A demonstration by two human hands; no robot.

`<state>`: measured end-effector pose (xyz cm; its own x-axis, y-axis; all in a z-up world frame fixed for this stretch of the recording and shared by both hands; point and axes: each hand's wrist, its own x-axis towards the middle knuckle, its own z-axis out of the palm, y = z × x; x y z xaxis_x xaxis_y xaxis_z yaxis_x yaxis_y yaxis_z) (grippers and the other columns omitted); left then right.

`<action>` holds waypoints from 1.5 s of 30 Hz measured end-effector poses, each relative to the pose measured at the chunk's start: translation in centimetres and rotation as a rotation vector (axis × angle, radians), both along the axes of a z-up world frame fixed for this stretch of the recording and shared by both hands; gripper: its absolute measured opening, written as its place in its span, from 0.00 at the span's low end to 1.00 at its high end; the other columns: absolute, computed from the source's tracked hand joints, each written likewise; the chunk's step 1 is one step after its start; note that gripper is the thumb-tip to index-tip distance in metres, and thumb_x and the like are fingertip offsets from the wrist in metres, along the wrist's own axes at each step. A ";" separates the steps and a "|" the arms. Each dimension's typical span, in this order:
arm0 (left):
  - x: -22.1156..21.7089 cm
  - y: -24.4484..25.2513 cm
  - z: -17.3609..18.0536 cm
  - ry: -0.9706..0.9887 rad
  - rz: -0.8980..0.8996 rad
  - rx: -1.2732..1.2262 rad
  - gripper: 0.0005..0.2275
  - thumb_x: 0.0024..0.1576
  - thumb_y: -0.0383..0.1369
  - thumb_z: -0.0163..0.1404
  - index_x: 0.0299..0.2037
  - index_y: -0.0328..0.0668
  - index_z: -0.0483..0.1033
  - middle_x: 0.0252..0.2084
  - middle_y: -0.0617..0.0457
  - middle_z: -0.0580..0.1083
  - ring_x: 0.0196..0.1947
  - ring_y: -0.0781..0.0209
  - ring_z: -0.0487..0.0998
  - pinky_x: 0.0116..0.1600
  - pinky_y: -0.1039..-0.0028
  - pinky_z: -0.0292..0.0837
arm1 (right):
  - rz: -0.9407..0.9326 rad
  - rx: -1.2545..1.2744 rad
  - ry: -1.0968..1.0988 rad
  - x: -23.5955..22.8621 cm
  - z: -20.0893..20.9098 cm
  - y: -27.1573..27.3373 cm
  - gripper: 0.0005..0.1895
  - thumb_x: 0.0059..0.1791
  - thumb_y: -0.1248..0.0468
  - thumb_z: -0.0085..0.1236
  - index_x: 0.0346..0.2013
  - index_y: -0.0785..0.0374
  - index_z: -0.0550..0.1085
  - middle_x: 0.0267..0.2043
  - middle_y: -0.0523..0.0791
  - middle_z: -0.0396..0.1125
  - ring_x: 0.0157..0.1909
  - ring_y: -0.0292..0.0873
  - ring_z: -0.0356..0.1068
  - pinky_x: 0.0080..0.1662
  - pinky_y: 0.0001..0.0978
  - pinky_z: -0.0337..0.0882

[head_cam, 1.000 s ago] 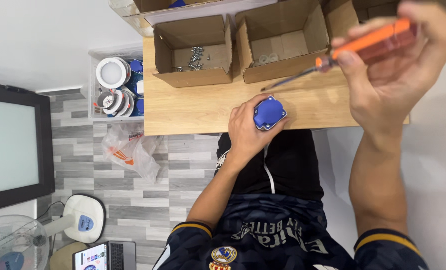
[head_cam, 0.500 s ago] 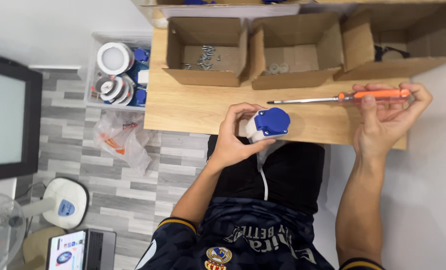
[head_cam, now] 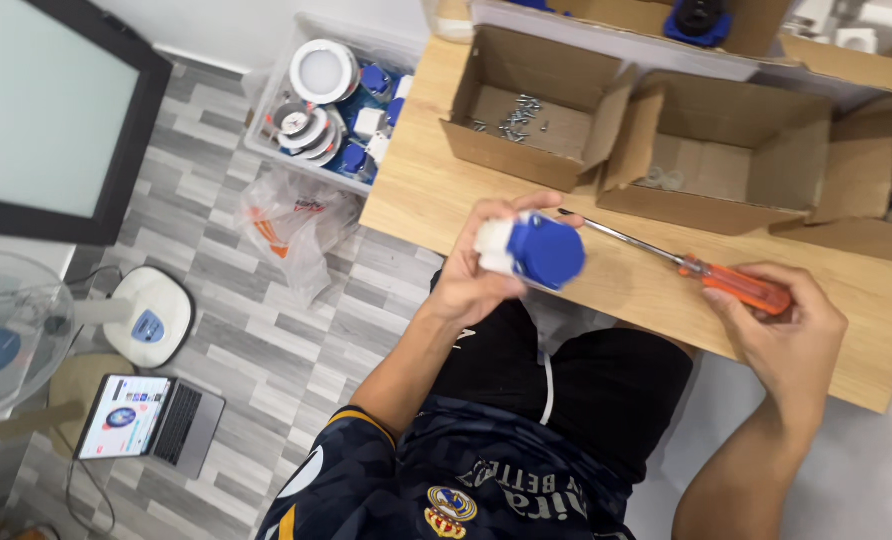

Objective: The person assembles a blue electrical socket by attaching a white plastic ring and securing it with screws using an orange screwdriver. They then place the completed unit into a cardboard box and pick up a black electrical component.

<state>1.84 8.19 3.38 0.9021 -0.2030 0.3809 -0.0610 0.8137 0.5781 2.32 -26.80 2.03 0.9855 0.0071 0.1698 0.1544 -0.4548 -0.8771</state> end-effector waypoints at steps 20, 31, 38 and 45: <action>7.6 24.3 -5.2 0.471 0.772 0.024 0.23 0.53 0.33 0.61 0.58 0.56 0.68 0.60 0.44 0.71 0.55 0.44 0.76 0.49 0.57 0.80 | -0.023 -0.132 -0.061 -0.7 -2.3 -0.9 0.20 0.63 0.72 0.81 0.63 0.76 0.78 0.59 0.57 0.74 0.54 0.44 0.72 0.52 0.31 0.72; 12.7 30.4 -20.0 1.153 0.938 0.583 0.27 0.53 0.31 0.63 0.65 0.56 0.77 0.63 0.52 0.76 0.51 0.58 0.83 0.48 0.64 0.81 | -0.067 -0.123 -0.039 -0.6 -1.8 -0.1 0.19 0.62 0.71 0.79 0.63 0.74 0.78 0.58 0.55 0.73 0.50 0.41 0.69 0.51 0.28 0.69; 16.4 33.0 -22.6 1.038 0.910 0.539 0.27 0.57 0.30 0.62 0.68 0.41 0.71 0.64 0.44 0.76 0.56 0.49 0.83 0.53 0.63 0.86 | -0.059 -0.151 -0.072 -0.6 -2.1 -0.2 0.18 0.62 0.71 0.80 0.62 0.74 0.79 0.56 0.54 0.74 0.50 0.41 0.70 0.51 0.29 0.71; 18.0 31.4 -11.2 0.781 0.937 0.467 0.22 0.59 0.35 0.62 0.63 0.38 0.76 0.54 0.45 0.83 0.52 0.50 0.86 0.56 0.68 0.85 | -0.049 -0.187 -0.112 -0.7 -1.6 -0.1 0.17 0.61 0.72 0.81 0.59 0.74 0.80 0.56 0.55 0.75 0.51 0.43 0.71 0.50 0.31 0.73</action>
